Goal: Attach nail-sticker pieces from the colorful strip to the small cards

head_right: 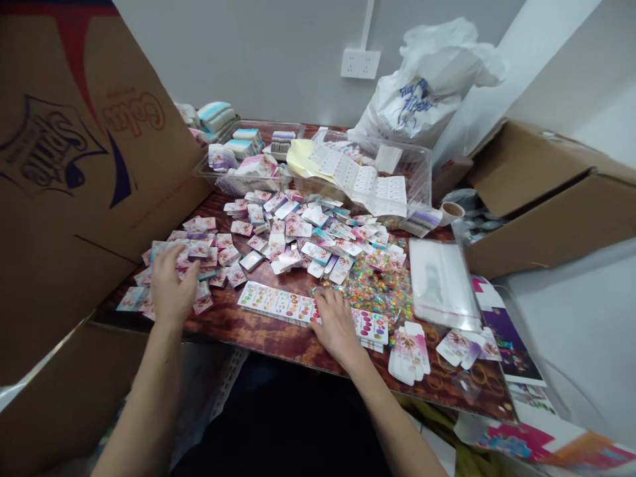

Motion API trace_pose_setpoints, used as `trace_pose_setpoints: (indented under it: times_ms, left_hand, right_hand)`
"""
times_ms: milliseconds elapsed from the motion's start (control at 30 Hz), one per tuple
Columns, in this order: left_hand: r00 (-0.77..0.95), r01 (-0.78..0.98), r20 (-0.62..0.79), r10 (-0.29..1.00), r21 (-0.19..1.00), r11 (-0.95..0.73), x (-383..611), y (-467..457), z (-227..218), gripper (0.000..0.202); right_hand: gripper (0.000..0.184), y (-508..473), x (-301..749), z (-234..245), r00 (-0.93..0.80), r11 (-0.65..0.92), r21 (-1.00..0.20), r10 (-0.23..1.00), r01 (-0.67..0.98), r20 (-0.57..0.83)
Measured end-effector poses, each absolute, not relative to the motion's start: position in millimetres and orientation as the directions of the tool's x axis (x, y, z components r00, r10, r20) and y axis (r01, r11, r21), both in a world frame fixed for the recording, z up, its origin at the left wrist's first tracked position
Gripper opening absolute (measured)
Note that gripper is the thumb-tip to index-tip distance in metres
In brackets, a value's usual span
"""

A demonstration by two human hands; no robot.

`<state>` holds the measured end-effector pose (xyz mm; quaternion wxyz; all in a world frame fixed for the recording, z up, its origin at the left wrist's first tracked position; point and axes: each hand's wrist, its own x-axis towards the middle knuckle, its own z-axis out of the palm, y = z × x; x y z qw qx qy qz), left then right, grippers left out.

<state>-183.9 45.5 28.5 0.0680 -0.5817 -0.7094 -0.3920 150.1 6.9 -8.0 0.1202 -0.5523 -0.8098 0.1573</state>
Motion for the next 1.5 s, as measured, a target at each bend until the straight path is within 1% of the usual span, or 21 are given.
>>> trace_pose_setpoints:
  times_ms: [100,267,333,400,467,533,667,800,833,933,967,1033,1067,1133,1167,1233,1267,1367,1500]
  left_hand:
    - [-0.269,0.859,0.526,0.807,0.511,-0.047,-168,42,25,0.034]
    - [-0.235,0.801,0.489,0.84,0.587,-0.118,-142,38,29,0.026]
    - [-0.189,0.746,0.409,0.893,0.651,-0.14,-123,31,35,0.021]
    - [-0.064,0.695,0.273,0.96,0.702,-0.154,-97,21,41,0.024]
    - [0.109,0.684,0.132,0.985,0.709,-0.171,-70,10,46,0.03]
    - [0.21,0.689,0.06,0.976,0.699,-0.191,-48,2,49,0.03]
    - [0.259,0.644,0.079,0.963,0.729,-0.233,-31,-2,48,0.026]
    - [0.301,0.572,0.127,0.945,0.769,-0.285,-35,-4,54,0.025]
    - [0.318,0.556,0.141,0.938,0.773,-0.304,-37,-5,56,0.025]
    - [0.369,0.518,0.181,0.911,0.774,-0.364,-45,0,62,0.027]
    - [0.355,0.528,0.199,0.913,0.764,-0.371,-49,6,62,0.028]
    - [0.259,0.617,0.249,0.933,0.701,-0.358,-63,25,56,0.028]
    - [0.189,0.693,0.284,0.94,0.639,-0.333,-72,37,51,0.028]
    - [0.089,0.865,0.343,0.935,0.438,-0.243,-94,60,38,0.027]
    - [0.074,0.925,0.339,0.938,0.328,-0.191,-106,70,30,0.034]
    - [0.089,0.979,0.283,0.955,0.15,-0.136,-128,81,15,0.049]
    - [0.101,0.988,0.251,0.963,0.089,-0.127,-138,83,9,0.053]
    - [0.123,0.992,0.2,0.972,-0.014,-0.123,-159,77,-4,0.055]
    - [0.14,0.99,0.188,0.972,-0.057,-0.131,-171,66,-7,0.052]
  right_hand:
    - [0.05,7,152,-8,-0.366,0.342,-0.388,0.93,0.856,0.012]
    - [0.05,9,158,-6,-0.359,0.336,-0.445,0.933,0.83,0.034]
    - [0.048,10,160,0,-0.356,0.341,-0.484,0.932,0.806,0.064]
    - [0.048,9,159,10,-0.362,0.361,-0.53,0.926,0.768,0.107]
    - [0.05,6,155,23,-0.383,0.4,-0.572,0.91,0.716,0.157]
    - [0.051,1,148,36,-0.41,0.442,-0.596,0.89,0.671,0.2]
    - [0.049,-6,138,44,-0.427,0.479,-0.62,0.871,0.622,0.244]
    - [0.049,1,145,37,-0.439,0.428,-0.72,0.878,0.546,0.188]
    - [0.044,5,148,37,-0.437,0.405,-0.743,0.884,0.533,0.168]
    - [0.017,13,159,42,-0.427,0.368,-0.771,0.893,0.52,0.139]
    - [0.014,15,162,46,-0.424,0.369,-0.775,0.894,0.514,0.144]
    - [0.016,17,167,53,-0.391,0.379,-0.787,0.9,0.487,0.191]
    - [0.015,17,169,57,-0.359,0.389,-0.793,0.904,0.469,0.231]
    - [0.01,17,173,60,-0.273,0.413,-0.793,0.908,0.448,0.318]
    - [0.008,17,175,61,-0.236,0.424,-0.786,0.905,0.45,0.354]
    - [0.006,16,178,58,-0.202,0.435,-0.766,0.9,0.474,0.386]
    - [0.006,16,179,55,-0.199,0.435,-0.756,0.899,0.489,0.389]
    - [0.007,13,183,46,-0.202,0.417,-0.745,0.908,0.521,0.367]
    - [0.009,13,183,39,-0.193,0.392,-0.754,0.919,0.527,0.343]
